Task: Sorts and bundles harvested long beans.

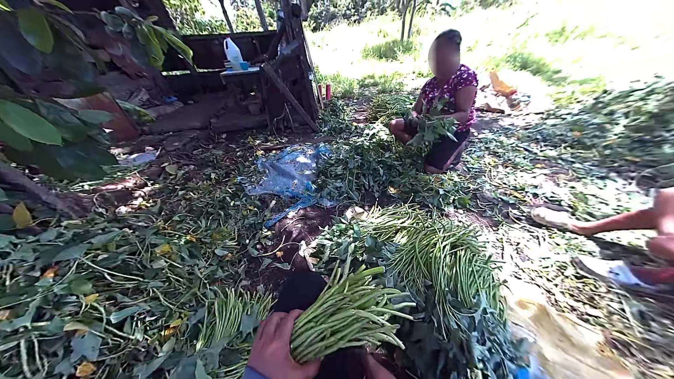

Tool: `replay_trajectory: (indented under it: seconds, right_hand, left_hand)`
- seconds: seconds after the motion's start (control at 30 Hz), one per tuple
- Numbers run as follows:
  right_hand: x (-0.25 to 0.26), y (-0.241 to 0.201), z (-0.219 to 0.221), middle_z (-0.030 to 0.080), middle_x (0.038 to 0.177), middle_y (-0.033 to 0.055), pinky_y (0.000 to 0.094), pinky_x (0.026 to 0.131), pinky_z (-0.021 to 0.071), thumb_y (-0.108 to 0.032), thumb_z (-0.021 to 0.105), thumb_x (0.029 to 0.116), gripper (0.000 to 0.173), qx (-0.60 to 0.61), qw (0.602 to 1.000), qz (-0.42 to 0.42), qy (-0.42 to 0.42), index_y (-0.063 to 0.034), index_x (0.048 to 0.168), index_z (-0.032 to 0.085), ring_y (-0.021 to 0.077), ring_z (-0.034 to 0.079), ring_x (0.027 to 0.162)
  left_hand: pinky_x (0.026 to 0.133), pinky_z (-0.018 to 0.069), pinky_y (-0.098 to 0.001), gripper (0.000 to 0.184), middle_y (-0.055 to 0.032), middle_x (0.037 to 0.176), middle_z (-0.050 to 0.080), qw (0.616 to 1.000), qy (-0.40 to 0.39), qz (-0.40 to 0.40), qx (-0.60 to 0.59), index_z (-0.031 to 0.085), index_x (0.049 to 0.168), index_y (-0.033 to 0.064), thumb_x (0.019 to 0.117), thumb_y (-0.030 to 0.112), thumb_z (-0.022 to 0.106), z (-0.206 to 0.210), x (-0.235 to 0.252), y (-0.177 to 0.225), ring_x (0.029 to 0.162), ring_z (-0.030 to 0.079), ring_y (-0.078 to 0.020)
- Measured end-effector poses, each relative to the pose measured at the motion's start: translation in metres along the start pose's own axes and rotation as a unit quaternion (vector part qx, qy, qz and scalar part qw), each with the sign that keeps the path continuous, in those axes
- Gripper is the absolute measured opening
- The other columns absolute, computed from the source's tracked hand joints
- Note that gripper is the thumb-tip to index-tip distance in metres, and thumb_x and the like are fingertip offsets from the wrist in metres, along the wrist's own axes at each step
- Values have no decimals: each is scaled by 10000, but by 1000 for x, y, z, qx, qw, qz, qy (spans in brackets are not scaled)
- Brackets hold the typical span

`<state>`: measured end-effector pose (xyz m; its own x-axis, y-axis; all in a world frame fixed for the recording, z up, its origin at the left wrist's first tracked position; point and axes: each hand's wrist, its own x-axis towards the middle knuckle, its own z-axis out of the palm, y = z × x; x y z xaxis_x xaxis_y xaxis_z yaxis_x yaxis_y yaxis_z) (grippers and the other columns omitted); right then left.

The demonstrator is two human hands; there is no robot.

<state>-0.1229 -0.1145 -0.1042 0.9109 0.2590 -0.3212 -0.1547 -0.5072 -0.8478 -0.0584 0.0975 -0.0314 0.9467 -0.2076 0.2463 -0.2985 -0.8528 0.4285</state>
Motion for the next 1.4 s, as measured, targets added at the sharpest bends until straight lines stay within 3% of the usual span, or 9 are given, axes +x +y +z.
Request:
replay_trajectory:
  seconds: [0.17,0.3,0.47,0.63,0.87,1.0,1.2,1.3,1.4]
  right_hand:
    - [32,-35,-16,724,1106,117,317,972,560,-152,922,687,754,277,950,-120,78,96,1303,567,126,693,1019]
    - [42,-70,-12,737,1166,21,326,1007,575,-204,953,653,811,428,842,-301,131,47,1305,541,77,687,1108]
    - [47,-113,-23,704,1139,97,270,944,589,-134,948,627,926,401,856,-224,238,98,1367,442,76,690,1044]
    - [72,-125,-42,725,1013,165,395,848,620,-160,850,696,638,604,762,-110,207,55,1230,576,208,727,924]
    - [69,-131,-50,725,1024,162,379,856,621,-156,846,716,632,590,777,-105,191,51,1246,571,199,726,930]
    - [64,-136,-48,739,969,105,340,850,621,-161,895,671,604,578,789,-146,146,30,1164,604,149,730,900]
    - [64,-157,-38,742,993,83,339,884,614,-4,836,730,532,547,811,-195,78,33,1192,574,135,723,936]
    - [75,-190,-39,694,1150,106,335,955,591,-82,890,685,855,491,839,-233,24,36,1386,414,142,693,1057]
    - [92,-250,-52,599,1329,108,320,1013,555,-224,925,646,1151,488,823,-286,-55,6,1530,224,135,634,1185]
  left_hand:
    - [1016,490,-596,899,-296,1209,657,994,-32,-52,-94,655,1258,-66,545,391,956,-5,6,0,1146,623,-469]
    - [1064,454,-619,970,-316,1295,617,986,-42,-100,-127,580,1339,-88,576,383,951,-10,11,13,1226,587,-481]
    - [843,549,-674,918,-321,1079,702,989,53,-119,-74,562,1340,-101,616,337,920,12,3,45,967,697,-509]
    - [993,522,-586,1185,-248,1209,682,963,-88,-167,-194,383,1498,-25,540,346,974,1,13,39,1120,677,-388]
    - [963,571,-390,1221,-199,1279,612,896,-58,-127,-423,329,1468,-65,515,337,977,5,14,19,1124,658,-222]
    - [1067,501,-499,1428,-315,1333,597,952,-65,-77,-290,249,1511,-151,453,452,994,-1,5,30,1228,629,-352]
    - [1035,510,-555,1111,-280,1173,694,967,-19,-159,-200,441,1422,-136,581,369,963,-6,15,24,1124,684,-390]
    - [968,590,-363,935,-119,1091,739,940,29,-104,-322,535,1320,-91,552,211,975,-23,28,-8,1021,720,-144]
    - [871,632,-372,712,-93,996,758,900,25,-34,-433,610,1200,-64,613,174,935,-81,56,-39,922,745,-162]
